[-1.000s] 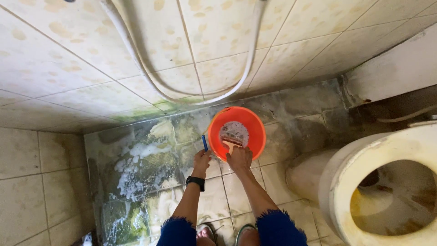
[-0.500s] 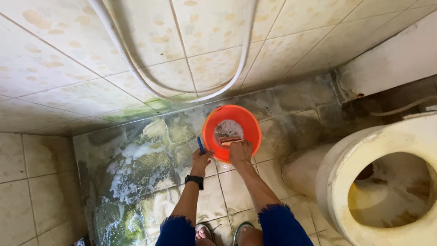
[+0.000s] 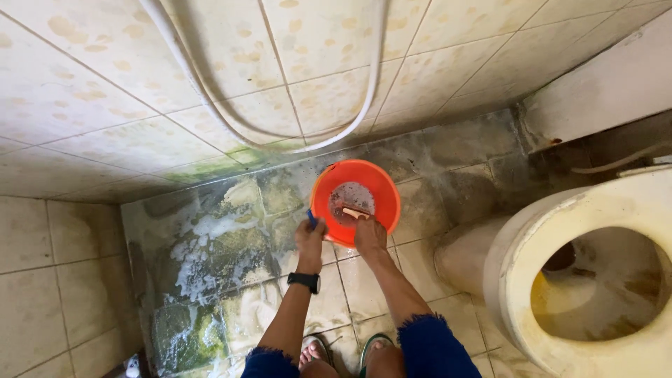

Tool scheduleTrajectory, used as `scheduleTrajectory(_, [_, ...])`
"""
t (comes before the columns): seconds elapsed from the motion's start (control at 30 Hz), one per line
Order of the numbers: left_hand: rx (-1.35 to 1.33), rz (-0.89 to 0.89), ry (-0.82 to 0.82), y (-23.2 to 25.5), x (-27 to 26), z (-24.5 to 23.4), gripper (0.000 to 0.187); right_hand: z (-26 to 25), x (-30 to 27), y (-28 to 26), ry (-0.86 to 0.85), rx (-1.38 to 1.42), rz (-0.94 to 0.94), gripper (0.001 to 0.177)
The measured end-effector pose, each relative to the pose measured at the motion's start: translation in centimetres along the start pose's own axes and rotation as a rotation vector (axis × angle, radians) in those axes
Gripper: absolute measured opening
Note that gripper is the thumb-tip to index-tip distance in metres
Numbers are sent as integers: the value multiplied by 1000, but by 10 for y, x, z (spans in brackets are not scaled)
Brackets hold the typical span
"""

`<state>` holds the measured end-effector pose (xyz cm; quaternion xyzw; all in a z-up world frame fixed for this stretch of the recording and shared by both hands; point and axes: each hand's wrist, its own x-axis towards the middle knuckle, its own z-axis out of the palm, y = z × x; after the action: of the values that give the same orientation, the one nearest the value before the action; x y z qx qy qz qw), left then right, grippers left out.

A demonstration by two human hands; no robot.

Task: The person scrubs the toilet bowl, seat, and lid using a brush and soapy water from an orange bucket. They repeatedly dip the brush into the bucket and scrub various surfaces of the toilet, including the rim and underside of the seat.

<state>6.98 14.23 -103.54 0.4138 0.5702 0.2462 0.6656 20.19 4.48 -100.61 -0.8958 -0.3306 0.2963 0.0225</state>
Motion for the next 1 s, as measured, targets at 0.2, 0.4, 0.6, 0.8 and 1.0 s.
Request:
scheduleTrajectory(0.2, [-223, -79, -215, 104, -79, 54, 11, -58, -27, -2, -10, 165, 20, 29])
scheduleTrajectory(0.4, [-120, -37, -307, 158, -148, 61, 8, -88, -82, -8, -64, 228, 13, 28])
scheduleTrajectory(0.6, [3, -49, -332, 210, -239, 16, 9, -196, -206, -64, -133, 94, -37, 25])
scheduleTrajectory(0.8, [247, 211, -484, 350, -399, -4, 21, -246, -316, -64, -132, 91, -43, 25])
scheduleTrajectory(1.0, [149, -75, -554, 439, -530, 8, 21, -357, -456, -44, 140, 1, 48, 49])
